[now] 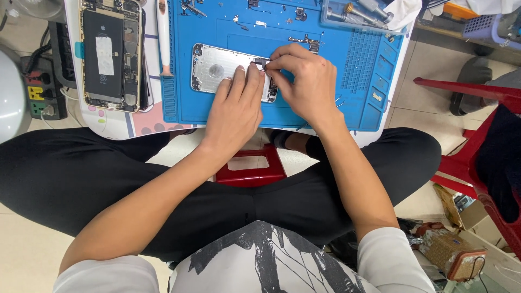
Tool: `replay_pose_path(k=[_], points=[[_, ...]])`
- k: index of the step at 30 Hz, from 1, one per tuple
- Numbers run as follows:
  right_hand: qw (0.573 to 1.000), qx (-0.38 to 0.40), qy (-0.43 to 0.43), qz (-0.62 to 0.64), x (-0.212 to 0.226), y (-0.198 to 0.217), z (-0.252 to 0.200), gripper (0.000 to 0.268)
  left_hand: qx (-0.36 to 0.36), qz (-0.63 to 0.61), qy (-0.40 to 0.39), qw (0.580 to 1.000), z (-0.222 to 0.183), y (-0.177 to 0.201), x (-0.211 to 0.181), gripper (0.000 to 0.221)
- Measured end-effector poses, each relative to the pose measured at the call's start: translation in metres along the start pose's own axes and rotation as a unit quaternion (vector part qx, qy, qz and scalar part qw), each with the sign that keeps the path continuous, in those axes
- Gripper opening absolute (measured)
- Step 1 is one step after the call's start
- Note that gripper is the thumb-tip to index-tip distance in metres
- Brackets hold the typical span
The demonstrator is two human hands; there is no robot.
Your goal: The person is repairing a disassembled smartphone on a blue anti-static mat. They use tweezers and a screwdriver to remove and reposition small internal components, including a metal bracket and ribbon cables, while organizing parts on the mat.
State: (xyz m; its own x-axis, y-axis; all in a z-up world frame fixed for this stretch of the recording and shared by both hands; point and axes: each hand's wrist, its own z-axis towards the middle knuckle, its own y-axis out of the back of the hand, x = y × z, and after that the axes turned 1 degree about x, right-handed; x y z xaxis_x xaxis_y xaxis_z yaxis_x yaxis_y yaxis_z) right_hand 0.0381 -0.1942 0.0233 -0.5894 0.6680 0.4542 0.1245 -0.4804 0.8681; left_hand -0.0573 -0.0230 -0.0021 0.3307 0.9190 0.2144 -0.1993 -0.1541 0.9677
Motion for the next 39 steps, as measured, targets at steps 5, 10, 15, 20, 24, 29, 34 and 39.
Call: replay_pose_path(k=[5,10,15,20,24,29,34,39], points=[[0.996,0.064,0.062,-0.026,-0.005,0.014,0.015,0.013,0.015,0.003,0.006,1.000,0.001,0.002,-0.001,0.054],[0.977,0.161,0.131,-0.046,-0.008,0.027,0.040,0.027,0.023,0.010,0.010,1.000,0.001,0.004,-0.002,0.057],[0.957,0.228,0.165,-0.062,-0.005,0.029,0.055,0.028,0.017,0.015,0.013,1.000,0.001,0.003,-0.004,0.054],[0.955,0.218,0.175,-0.100,-0.002,0.027,0.055,0.030,0.016,-0.003,0.012,1.000,-0.001,-0.001,-0.002,0.056],[0.959,0.232,0.145,-0.078,0.002,0.027,0.055,0.028,-0.032,-0.049,0.034,0.998,-0.001,-0.002,0.000,0.050],[0.960,0.225,0.144,-0.084,-0.001,0.026,0.054,0.028,-0.012,-0.049,0.027,0.998,-0.001,-0.005,-0.002,0.055],[0.965,0.203,0.149,-0.077,-0.008,0.023,0.048,0.023,0.009,-0.050,0.024,0.998,-0.003,-0.006,-0.003,0.055],[0.973,0.171,0.140,-0.062,-0.008,0.023,0.043,0.026,0.002,-0.039,0.020,0.999,-0.001,-0.003,-0.001,0.055]])
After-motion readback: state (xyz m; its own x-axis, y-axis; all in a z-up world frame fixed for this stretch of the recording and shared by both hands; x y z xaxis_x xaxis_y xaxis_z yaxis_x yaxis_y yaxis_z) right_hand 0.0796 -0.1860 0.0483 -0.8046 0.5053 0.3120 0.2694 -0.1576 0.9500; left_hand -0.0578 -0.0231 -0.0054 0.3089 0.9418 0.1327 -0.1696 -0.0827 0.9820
